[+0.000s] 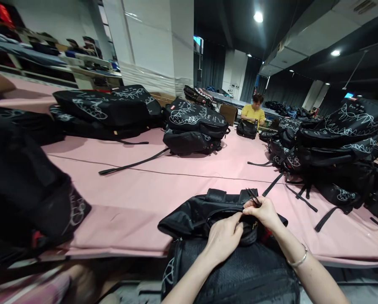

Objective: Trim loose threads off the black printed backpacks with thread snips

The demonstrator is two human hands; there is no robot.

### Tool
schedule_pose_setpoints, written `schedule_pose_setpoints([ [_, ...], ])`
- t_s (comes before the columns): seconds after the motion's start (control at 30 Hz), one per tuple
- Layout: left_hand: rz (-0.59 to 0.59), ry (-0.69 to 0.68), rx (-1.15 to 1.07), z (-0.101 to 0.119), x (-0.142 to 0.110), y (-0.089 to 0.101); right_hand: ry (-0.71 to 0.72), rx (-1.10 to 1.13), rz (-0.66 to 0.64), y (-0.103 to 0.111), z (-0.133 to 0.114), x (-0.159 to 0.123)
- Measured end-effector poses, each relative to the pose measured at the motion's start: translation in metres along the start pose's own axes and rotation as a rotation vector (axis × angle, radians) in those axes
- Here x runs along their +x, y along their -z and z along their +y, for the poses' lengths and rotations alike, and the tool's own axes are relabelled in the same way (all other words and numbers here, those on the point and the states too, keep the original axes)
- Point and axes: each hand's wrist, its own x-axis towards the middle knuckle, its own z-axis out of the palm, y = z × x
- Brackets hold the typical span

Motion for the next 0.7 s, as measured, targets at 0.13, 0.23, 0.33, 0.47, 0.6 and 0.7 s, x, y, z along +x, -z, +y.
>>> schedule_pose_setpoints([
  [0.13, 0.001, 0.125, -0.199, -0.007, 0.003, 0.001, 0.001, 0.239, 0.149, 0.003, 0.002, -0.008],
  [0.23, 0.029, 0.233, -0.231, -0.01, 0.006, 0.0, -0.033, 0.443, 0.126, 0.004, 0.005, -0.014],
  [0.33, 0.062, 0.288, -0.236, -0.015, 0.009, -0.007, -0.044, 0.551, 0.111, 0.003, 0.01, -0.018],
  [0.47, 0.068, 0.233, -0.271, -0.021, 0.007, -0.014, -0.009, 0.534, 0.198, 0.004, 0.018, -0.018],
  [0.6, 0.055, 0.056, -0.323, -0.021, -0.003, -0.014, 0.133, 0.174, 0.258, 0.007, 0.023, -0.018],
  [0.7, 0.073, -0.174, -0.251, -0.015, -0.012, -0.014, 0.336, -0.163, 0.162, 0.006, 0.018, -0.019],
])
